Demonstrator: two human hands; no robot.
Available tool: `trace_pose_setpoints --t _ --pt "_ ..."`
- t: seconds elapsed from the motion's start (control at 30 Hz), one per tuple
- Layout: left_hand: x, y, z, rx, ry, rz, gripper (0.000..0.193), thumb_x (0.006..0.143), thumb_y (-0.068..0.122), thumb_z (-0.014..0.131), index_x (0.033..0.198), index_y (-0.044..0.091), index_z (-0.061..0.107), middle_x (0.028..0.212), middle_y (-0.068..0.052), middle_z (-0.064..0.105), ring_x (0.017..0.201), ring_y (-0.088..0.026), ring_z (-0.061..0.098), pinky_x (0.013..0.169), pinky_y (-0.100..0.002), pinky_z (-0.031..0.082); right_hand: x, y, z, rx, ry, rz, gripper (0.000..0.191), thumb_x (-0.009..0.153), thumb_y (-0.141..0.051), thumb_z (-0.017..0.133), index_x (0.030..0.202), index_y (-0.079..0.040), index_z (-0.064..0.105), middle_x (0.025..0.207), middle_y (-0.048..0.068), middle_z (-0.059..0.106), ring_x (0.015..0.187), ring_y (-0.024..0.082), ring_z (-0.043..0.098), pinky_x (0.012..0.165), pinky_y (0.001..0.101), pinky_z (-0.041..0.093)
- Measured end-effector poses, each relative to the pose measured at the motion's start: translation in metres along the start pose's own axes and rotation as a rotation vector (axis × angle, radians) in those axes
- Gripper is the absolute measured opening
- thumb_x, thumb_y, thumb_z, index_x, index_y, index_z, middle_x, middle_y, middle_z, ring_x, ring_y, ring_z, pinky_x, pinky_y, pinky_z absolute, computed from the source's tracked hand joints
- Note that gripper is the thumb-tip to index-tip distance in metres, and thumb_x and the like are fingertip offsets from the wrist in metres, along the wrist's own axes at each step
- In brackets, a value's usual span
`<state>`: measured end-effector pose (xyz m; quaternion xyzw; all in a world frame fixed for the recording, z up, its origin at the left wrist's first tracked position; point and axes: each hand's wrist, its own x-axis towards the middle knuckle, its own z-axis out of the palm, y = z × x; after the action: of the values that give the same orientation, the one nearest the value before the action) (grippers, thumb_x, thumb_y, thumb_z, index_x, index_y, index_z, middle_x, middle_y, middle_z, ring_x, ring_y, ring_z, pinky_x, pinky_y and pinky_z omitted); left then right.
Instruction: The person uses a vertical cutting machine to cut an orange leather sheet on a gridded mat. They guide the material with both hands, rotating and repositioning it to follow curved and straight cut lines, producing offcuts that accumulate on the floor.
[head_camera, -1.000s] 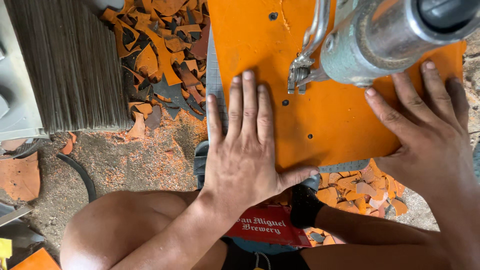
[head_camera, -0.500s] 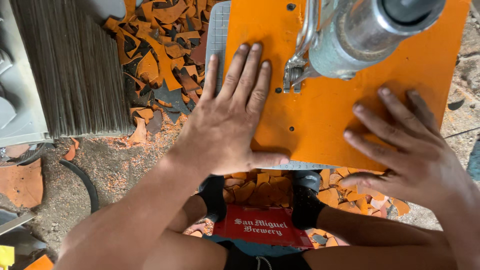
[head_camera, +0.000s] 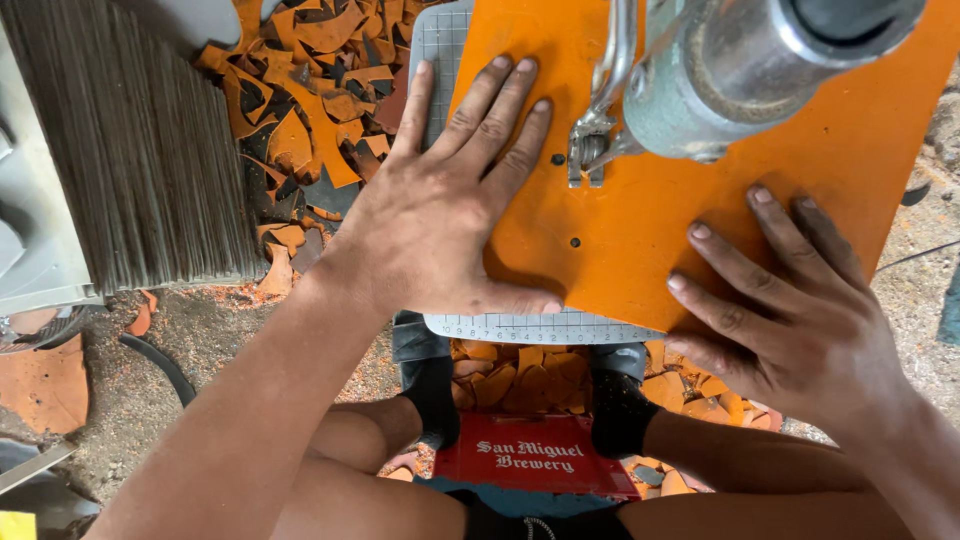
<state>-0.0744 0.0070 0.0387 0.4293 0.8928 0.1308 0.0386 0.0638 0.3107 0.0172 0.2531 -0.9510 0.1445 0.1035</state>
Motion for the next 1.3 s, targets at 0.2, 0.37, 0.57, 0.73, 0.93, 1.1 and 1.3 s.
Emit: trace_pose_setpoints --t 0.2,0.37,0.57,0.73,0.93,1.1,1.3 --pt "0.002 -0.007 0.002 -0.011 0.025 0.009 0.135 0.065 0.093 0.064 0.155 -0.004 0.036 0.164 -0.025 0.026 0.154 -0.035 0.019 0.124 -0.064 0.005 0.004 0.003 0.002 0.008 0.023 0.006 0.05 0.076 -0.062 0.07 0.109 -0.025 0.075 0.137 -0.001 0.064 0.144 0.038 0.048 0.122 0.0596 0.039" --pt "0.004 -0.003 0.007 -0.022 0.038 -0.042 0.136 0.064 0.095 0.064 0.156 -0.002 0.036 0.163 -0.023 0.025 0.153 -0.034 0.019 0.123 -0.065 0.004 0.007 0.014 0.001 -0.033 -0.003 0.017 0.051 0.074 -0.062 0.073 0.108 -0.024 0.077 0.133 0.001 0.069 0.142 0.036 0.053 0.123 0.0579 0.041" --pt "0.004 0.005 0.007 -0.007 0.054 -0.09 0.134 0.068 0.089 0.068 0.154 -0.008 0.035 0.163 -0.029 0.022 0.154 -0.038 0.017 0.122 -0.067 0.004 0.013 0.037 0.0 -0.09 0.059 0.006 0.064 0.072 -0.068 0.076 0.112 -0.019 0.077 0.13 0.009 0.071 0.138 0.035 0.06 0.119 0.0611 0.047" --pt "0.001 0.02 0.012 -0.039 0.111 -0.171 0.131 0.071 0.084 0.068 0.153 -0.013 0.034 0.16 -0.037 0.022 0.152 -0.046 0.017 0.123 -0.066 0.008 0.021 0.062 -0.002 -0.048 0.065 -0.038 0.077 0.069 -0.07 0.074 0.119 -0.012 0.074 0.131 0.015 0.068 0.139 0.039 0.056 0.119 0.0663 0.043" --pt "-0.001 0.024 0.018 -0.049 0.141 -0.192 0.131 0.075 0.084 0.067 0.151 -0.016 0.034 0.158 -0.041 0.022 0.151 -0.05 0.018 0.124 -0.063 0.012 0.028 0.069 -0.004 0.076 0.035 -0.06 0.073 0.07 -0.062 0.074 0.121 -0.01 0.071 0.133 0.019 0.065 0.145 0.038 0.044 0.12 0.066 0.034" --pt "-0.001 0.026 0.019 -0.041 0.152 -0.198 0.132 0.075 0.085 0.066 0.151 -0.017 0.033 0.158 -0.042 0.022 0.152 -0.051 0.017 0.124 -0.063 0.012 0.031 0.066 -0.006 0.074 0.038 -0.025 0.073 0.067 -0.059 0.075 0.119 -0.008 0.072 0.131 0.019 0.065 0.146 0.037 0.045 0.123 0.0627 0.031" --pt "0.001 0.034 0.021 -0.002 0.148 -0.253 0.133 0.077 0.088 0.064 0.15 -0.018 0.033 0.157 -0.043 0.021 0.152 -0.052 0.017 0.124 -0.064 0.012 0.043 0.091 -0.002 0.232 0.065 -0.123 0.07 0.065 -0.05 0.085 0.114 -0.003 0.071 0.124 0.02 0.068 0.137 0.038 0.055 0.121 0.0582 0.038"
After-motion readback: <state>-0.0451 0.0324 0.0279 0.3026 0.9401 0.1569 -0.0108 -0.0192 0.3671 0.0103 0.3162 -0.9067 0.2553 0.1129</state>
